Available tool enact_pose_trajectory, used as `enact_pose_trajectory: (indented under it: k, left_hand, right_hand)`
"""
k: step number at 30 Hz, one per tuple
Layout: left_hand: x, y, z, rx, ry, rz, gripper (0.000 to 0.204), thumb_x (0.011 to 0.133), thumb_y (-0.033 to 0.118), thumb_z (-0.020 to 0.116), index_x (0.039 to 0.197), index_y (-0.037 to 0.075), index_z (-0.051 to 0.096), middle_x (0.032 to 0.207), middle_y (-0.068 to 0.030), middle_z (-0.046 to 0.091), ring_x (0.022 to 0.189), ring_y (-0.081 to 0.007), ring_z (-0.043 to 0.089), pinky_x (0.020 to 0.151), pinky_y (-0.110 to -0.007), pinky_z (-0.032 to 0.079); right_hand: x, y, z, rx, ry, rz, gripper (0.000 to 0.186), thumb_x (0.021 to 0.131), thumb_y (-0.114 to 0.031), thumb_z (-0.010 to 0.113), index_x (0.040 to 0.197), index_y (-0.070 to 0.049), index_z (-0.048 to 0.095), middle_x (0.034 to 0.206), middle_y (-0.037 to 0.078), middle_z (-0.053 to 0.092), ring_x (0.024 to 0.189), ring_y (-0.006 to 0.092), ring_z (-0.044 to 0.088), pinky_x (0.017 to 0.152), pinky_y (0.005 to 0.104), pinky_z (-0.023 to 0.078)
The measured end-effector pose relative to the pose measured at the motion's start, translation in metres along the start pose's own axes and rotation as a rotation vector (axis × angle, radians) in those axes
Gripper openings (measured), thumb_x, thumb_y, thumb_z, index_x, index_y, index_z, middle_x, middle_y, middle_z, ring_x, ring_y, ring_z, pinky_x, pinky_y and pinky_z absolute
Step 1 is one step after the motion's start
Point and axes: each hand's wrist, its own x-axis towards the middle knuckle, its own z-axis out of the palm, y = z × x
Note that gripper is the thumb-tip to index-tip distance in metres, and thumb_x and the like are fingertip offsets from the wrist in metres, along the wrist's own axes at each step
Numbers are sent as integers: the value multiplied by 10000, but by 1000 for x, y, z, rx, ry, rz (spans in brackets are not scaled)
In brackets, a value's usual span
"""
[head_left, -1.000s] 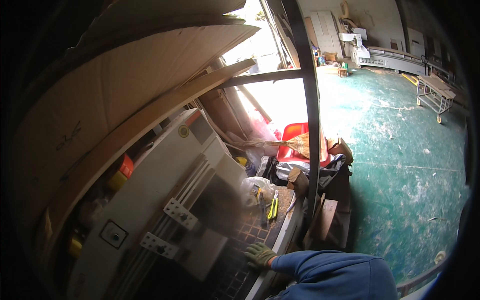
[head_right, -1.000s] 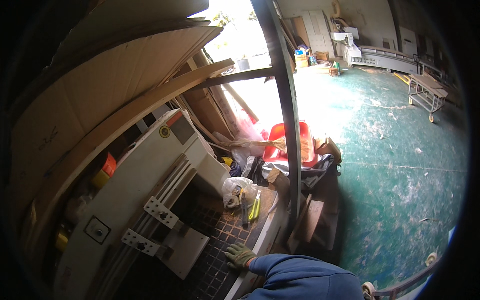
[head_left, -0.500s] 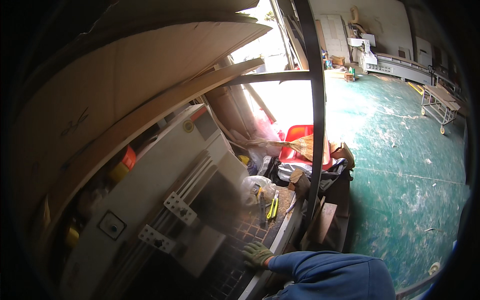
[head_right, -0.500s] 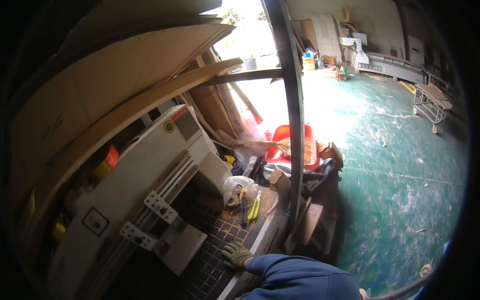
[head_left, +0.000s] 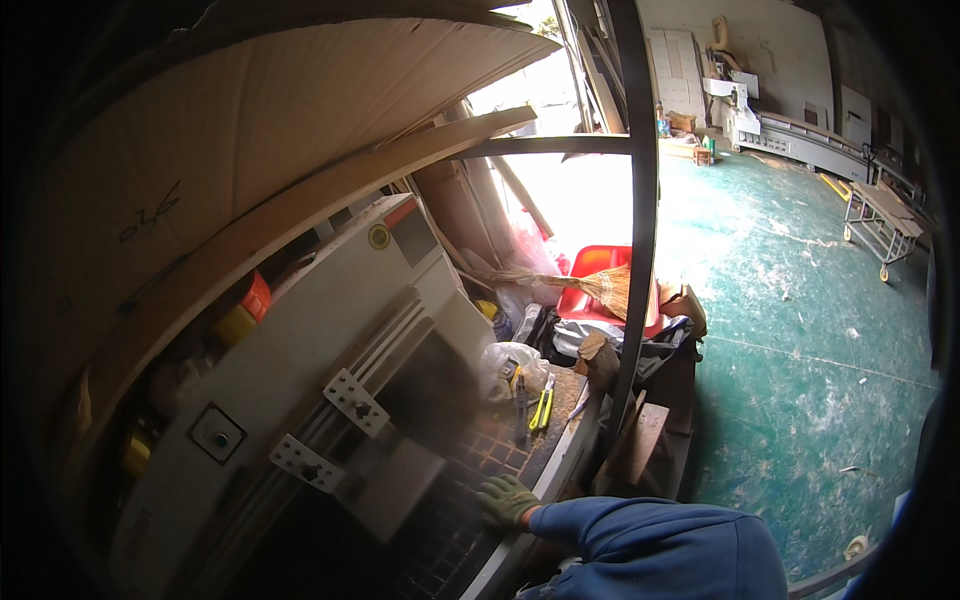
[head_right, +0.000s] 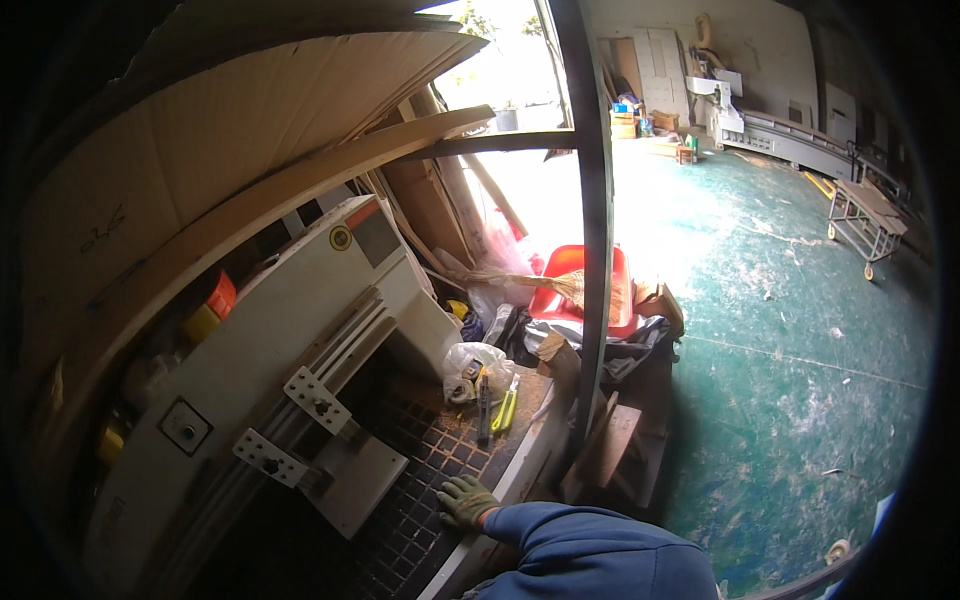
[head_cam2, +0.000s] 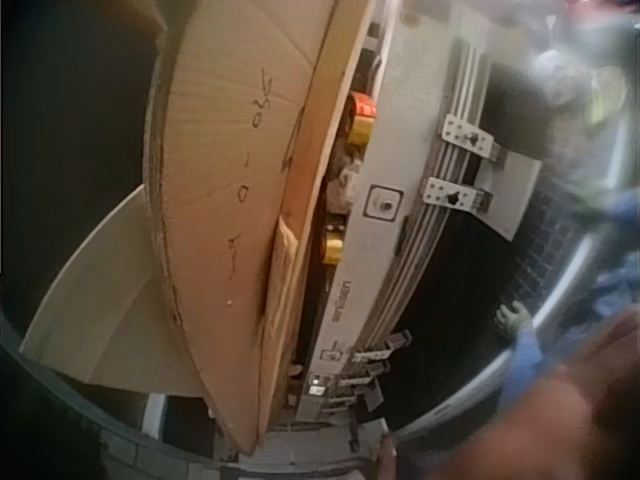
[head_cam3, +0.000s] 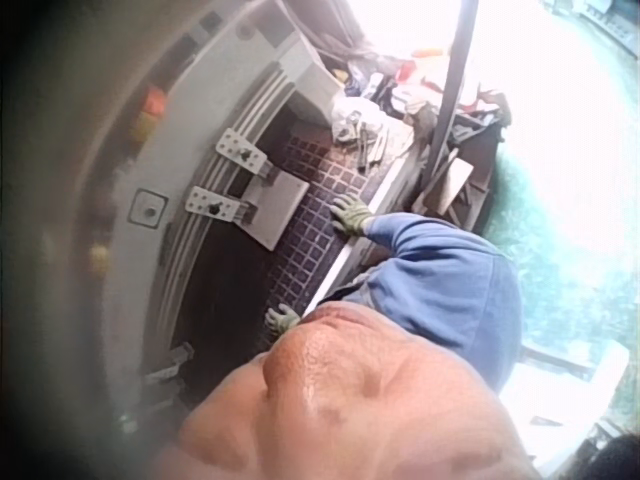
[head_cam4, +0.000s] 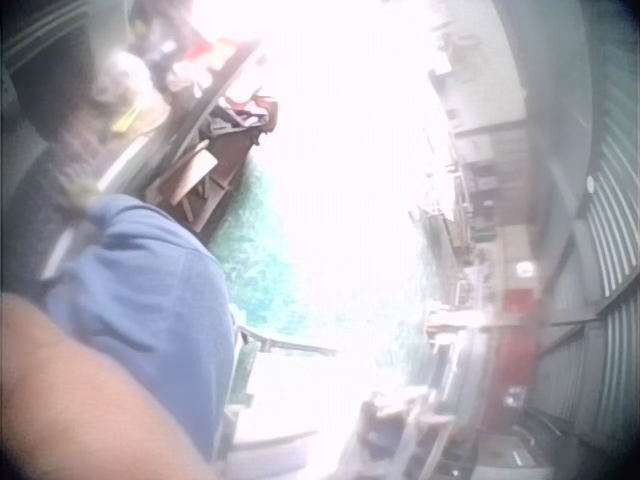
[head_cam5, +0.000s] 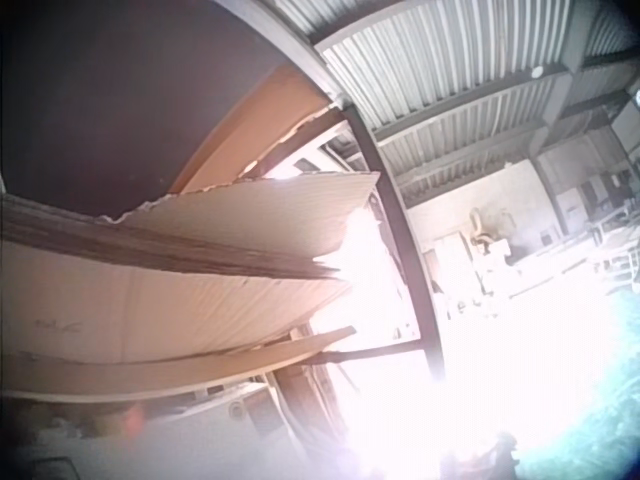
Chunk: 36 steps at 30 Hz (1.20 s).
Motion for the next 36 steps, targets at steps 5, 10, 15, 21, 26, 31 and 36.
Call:
enact_pose_trajectory:
  k: [5, 10, 15, 21, 26, 31, 36]
  left_hand:
    - [0, 1, -1, -4, -6, -11, 492, 943, 505, 652, 1227, 119, 762, 1307, -170, 694, 1255, -401, 602, 1065, -591, 459]
    - [1, 5, -3, -7, -10, -23, 498, 943, 509, 652, 1235, 120, 759, 1323, -168, 688, 1273, -401, 593, 1075, -595, 450]
    - [0, 2, -1, -4, -10, -39, 505, 943, 513, 653, 1244, 121, 755, 1339, -166, 683, 1291, -401, 584, 1086, -600, 440]
    - [1, 2, 0, -8, -13, -53, 513, 943, 518, 654, 1253, 122, 751, 1358, -164, 676, 1313, -401, 573, 1098, -605, 429]
    - [1, 0, -3, -3, -16, -67, 519, 943, 522, 654, 1261, 123, 748, 1374, -162, 671, 1331, -400, 564, 1108, -609, 420]
    - [2, 2, -7, -6, -24, -78, 526, 943, 526, 655, 1269, 124, 745, 1390, -161, 665, 1349, -400, 555, 1118, -614, 411]
    - [3, 7, -14, -12, -27, -96, 533, 943, 531, 656, 1278, 125, 741, 1406, -159, 660, 1367, -400, 546, 1128, -618, 402]
  right_hand:
    - [-2, 2, 5, -24, -4, 1, 580, 937, -467, 667, 1406, -129, 612, 1442, 157, 588, 1391, 372, 509, 1190, 523, 366]
    - [-3, 4, 6, -24, -11, -2, 583, 944, -473, 664, 1412, -129, 610, 1449, 159, 585, 1394, 372, 508, 1196, 527, 361]
    - [-1, -1, 1, -20, -22, 9, 587, 947, -480, 666, 1414, -129, 608, 1451, 157, 583, 1402, 371, 501, 1198, 525, 356]
    - [-2, 2, 4, -16, -26, 16, 594, 950, -483, 663, 1422, -128, 601, 1458, 160, 578, 1410, 373, 493, 1202, 525, 350]
    - [0, -2, -3, -3, -54, 20, 587, 953, -475, 662, 1422, -128, 595, 1463, 160, 572, 1411, 370, 489, 1205, 525, 343]
    - [-1, 1, 0, 1, -57, 22, 591, 953, -477, 658, 1426, -128, 588, 1471, 161, 566, 1415, 365, 486, 1207, 522, 337]
    - [-1, 1, 0, -7, -47, 20, 595, 951, -483, 656, 1423, -127, 588, 1466, 160, 569, 1410, 363, 489, 1200, 523, 341]
